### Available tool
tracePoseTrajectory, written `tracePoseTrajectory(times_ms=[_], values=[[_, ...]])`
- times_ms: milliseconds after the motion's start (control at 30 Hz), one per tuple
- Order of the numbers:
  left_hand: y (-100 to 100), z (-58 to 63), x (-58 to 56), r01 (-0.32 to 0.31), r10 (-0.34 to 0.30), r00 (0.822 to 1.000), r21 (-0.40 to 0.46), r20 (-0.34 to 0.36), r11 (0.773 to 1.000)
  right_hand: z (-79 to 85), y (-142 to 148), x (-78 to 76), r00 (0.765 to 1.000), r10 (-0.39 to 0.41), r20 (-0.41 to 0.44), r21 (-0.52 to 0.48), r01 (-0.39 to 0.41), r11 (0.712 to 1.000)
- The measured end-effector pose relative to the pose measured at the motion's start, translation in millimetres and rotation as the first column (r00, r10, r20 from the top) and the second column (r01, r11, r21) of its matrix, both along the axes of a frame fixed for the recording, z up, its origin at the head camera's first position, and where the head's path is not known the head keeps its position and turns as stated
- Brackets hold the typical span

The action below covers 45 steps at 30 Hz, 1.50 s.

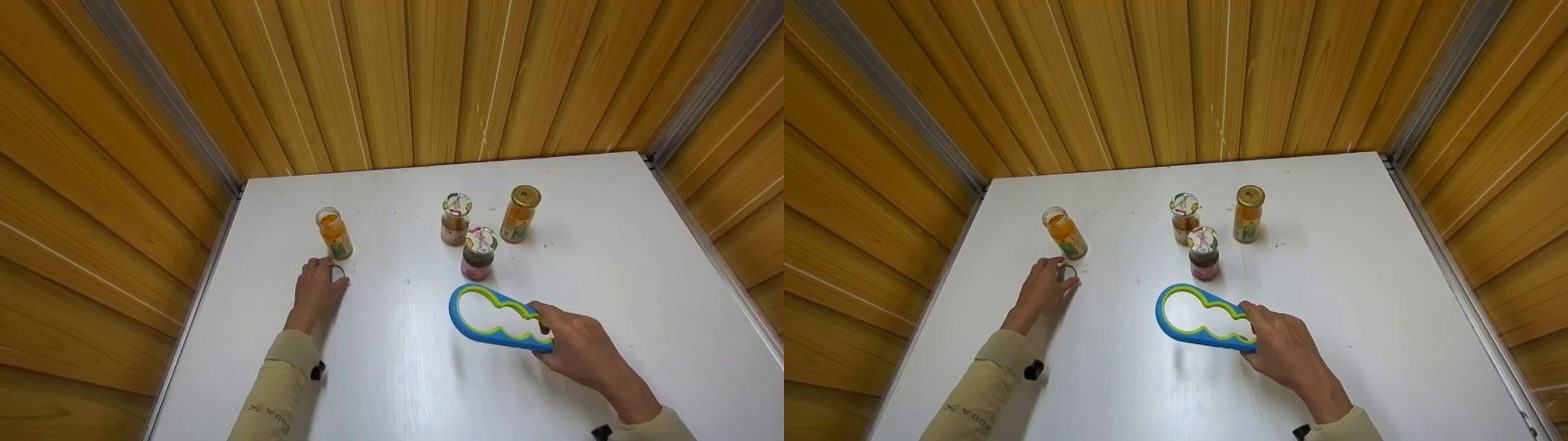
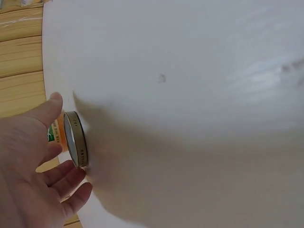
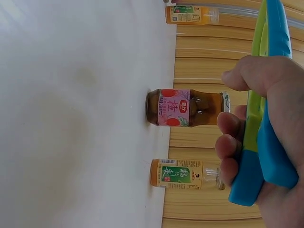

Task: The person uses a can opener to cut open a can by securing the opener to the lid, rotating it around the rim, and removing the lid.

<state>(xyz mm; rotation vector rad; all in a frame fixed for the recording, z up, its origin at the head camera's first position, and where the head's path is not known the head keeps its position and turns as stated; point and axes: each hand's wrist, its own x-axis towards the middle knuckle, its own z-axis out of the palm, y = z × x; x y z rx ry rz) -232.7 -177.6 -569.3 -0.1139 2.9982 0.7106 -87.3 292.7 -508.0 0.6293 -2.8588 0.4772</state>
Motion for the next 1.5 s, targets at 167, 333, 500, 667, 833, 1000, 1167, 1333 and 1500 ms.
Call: tracePoseTrajectory(times_ms=[167, 333, 500, 667, 833, 1000, 1167, 1333, 1500], values=[[8, 12.6, 8.2, 0.005, -0.008, 0.996, -0.030, -0.089, 1.000, 1.4, 3, -0.4, 1.000, -0.004, -0.012, -0.001, 0.004, 1.000], [23, 23.0, 11.8, 0.019, -0.016, 0.983, 0.012, -0.182, 1.000, 2.2, 8, 0.0, 0.999, -0.009, -0.034, -0.013, 0.009, 1.000], [46, 30.3, 14.2, 0.072, -0.053, 0.965, 0.062, -0.257, 0.996, 3.8, 13, -0.1, 0.999, -0.017, -0.051, -0.003, 0.017, 1.000], [73, 38.5, 16.5, 0.175, -0.140, 0.935, 0.081, -0.325, 0.981, 6.2, 19, 0.1, 0.997, -0.031, -0.072, 0.009, 0.032, 0.999], [98, 44.5, 17.7, 0.252, -0.207, 0.919, 0.096, -0.334, 0.963, 8.3, 27, 0.2, 0.994, -0.039, -0.102, -0.004, 0.039, 0.999], [120, 47.4, 17.7, 0.310, -0.267, 0.912, 0.098, -0.310, 0.946, 9.3, 33, 1.6, 0.993, -0.054, -0.107, -0.012, 0.053, 0.999], [141, 49.8, 18.0, 0.348, -0.301, 0.915, 0.149, -0.268, 0.926, 10.3, 39, 3.0, 0.993, -0.086, -0.079, -0.006, 0.085, 0.996], [159, 51.9, 17.9, 0.409, -0.354, 0.896, 0.187, -0.269, 0.893, 10.9, 44, 4.5, 0.991, -0.104, -0.086, -0.015, 0.104, 0.995], [178, 49.6, 15.6, 0.453, -0.382, 0.878, 0.241, -0.289, 0.858, 11.1, 49, 5.5, 0.988, -0.111, -0.105, -0.019, 0.110, 0.994]])
